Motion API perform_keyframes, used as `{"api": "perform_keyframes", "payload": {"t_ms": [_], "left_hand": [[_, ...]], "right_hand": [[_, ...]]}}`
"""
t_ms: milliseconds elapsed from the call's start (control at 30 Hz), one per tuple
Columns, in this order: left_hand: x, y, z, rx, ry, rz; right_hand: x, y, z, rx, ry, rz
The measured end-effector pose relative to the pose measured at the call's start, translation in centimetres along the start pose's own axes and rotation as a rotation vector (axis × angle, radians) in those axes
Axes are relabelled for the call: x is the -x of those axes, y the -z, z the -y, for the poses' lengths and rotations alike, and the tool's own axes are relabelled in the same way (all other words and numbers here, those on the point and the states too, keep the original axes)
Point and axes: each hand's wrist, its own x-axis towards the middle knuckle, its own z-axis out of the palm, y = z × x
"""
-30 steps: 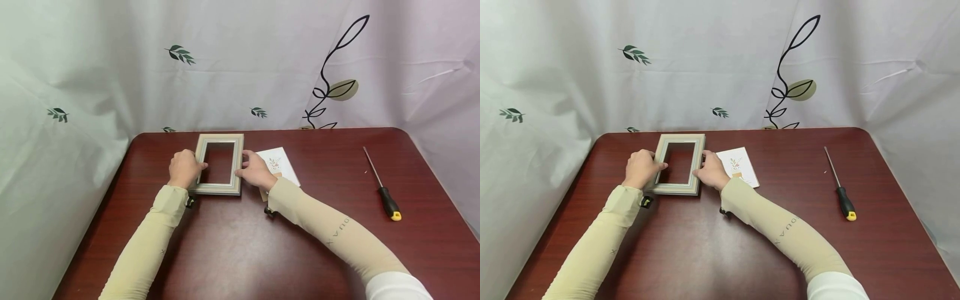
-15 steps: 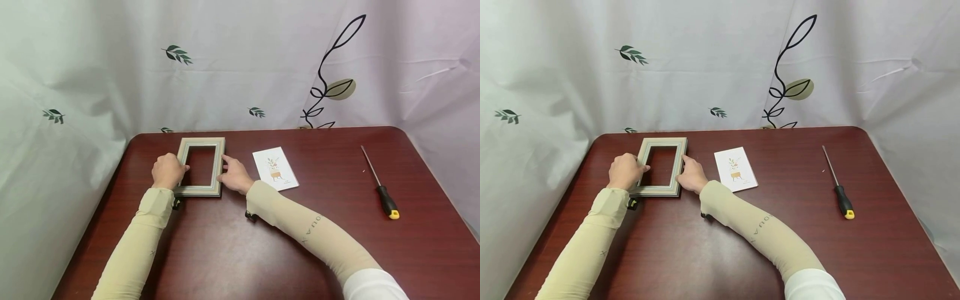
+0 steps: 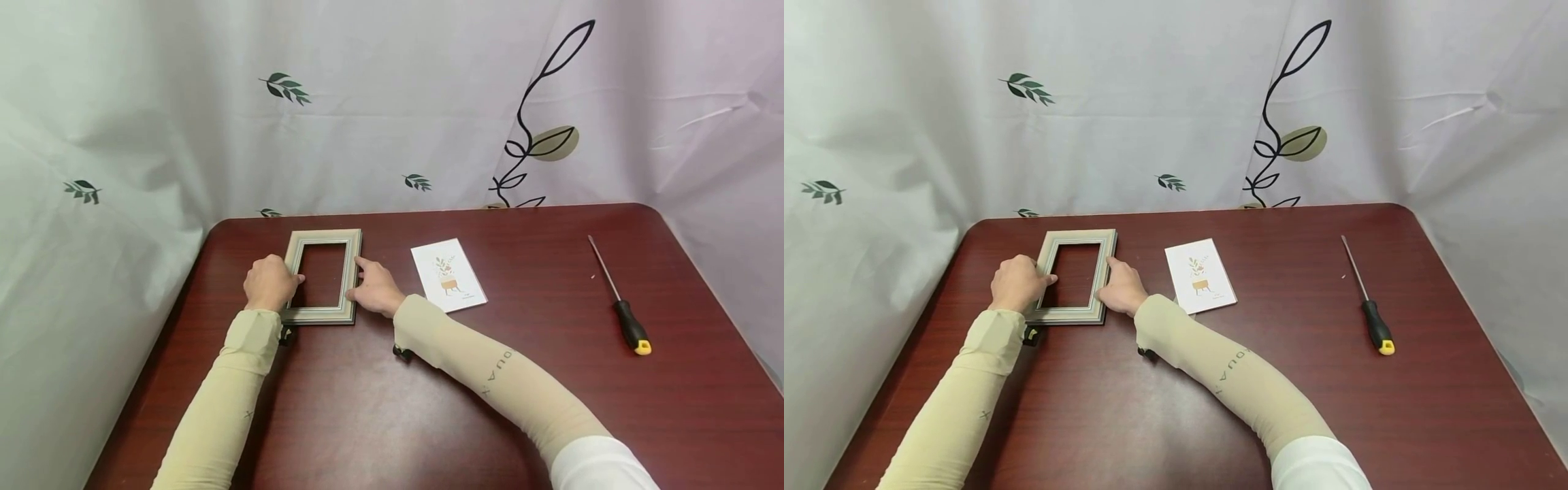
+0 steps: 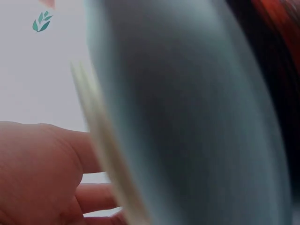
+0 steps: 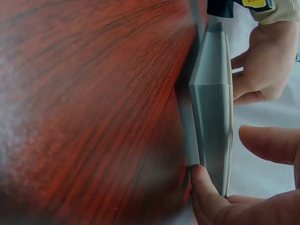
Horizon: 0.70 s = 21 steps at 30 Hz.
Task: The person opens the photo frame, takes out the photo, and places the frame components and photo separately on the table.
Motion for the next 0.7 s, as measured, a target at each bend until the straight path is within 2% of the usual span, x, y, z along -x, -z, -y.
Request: {"api": "perform_keyframes", "payload": {"t_ms": [467,600,700], "left_hand": [[-0.3,-0.3,0.3,-0.01,0.027,0.027],[-0.3,-0.3,0.4,-0.016,0.028,0.037],[-0.2,-0.2,0.4,-0.025,0.027,0.042]], "right_hand": [[0.0,0.5,0.1,0.018,0.028,0.04],[0.5,1.8,0.1,-0.008,0.076,0.053],[0.9,3.6,0.1,0.001,0.117,0.05]]}}
